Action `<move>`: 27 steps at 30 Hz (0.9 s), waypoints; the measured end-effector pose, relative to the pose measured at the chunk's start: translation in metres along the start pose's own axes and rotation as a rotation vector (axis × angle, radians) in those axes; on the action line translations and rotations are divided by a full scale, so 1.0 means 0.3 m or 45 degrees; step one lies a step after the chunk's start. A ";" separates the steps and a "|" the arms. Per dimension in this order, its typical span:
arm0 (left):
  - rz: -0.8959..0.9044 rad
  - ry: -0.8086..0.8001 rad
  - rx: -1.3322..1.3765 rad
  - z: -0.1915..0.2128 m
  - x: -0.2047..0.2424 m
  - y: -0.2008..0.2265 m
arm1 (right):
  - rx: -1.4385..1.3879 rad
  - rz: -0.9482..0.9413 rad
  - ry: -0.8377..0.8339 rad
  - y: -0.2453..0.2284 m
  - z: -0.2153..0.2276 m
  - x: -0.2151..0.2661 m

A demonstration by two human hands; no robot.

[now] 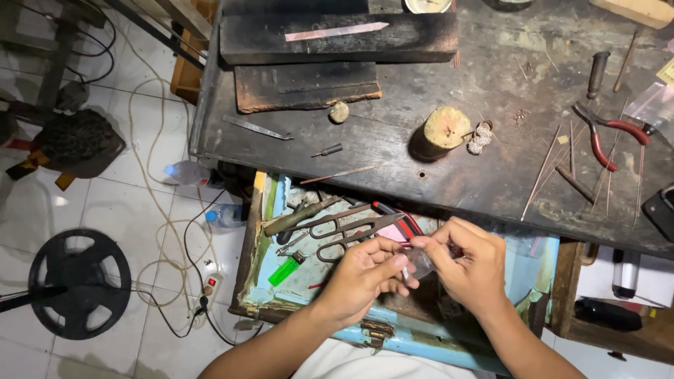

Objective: Inspecting small jewelry components, checking a smartphone, and placing items into small plastic bags for documentation.

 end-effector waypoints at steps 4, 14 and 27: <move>-0.073 0.007 0.011 0.014 -0.010 0.021 | -0.075 -0.060 -0.008 -0.003 -0.014 -0.022; -0.217 0.099 0.002 0.042 -0.056 0.140 | -0.173 0.073 -0.001 -0.009 -0.084 -0.117; -0.561 0.111 -0.432 0.011 0.005 0.354 | -0.208 -0.064 -0.182 -0.043 -0.008 -0.183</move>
Point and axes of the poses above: each hand's wrist, its own x-axis away from the middle knuckle, its own z-axis out of the back of the hand, y = z × x, the point moved 2 cm from there along -x, towards the middle knuckle, and after that the axes turned 14 degrees about y, right-handed, at the moved point
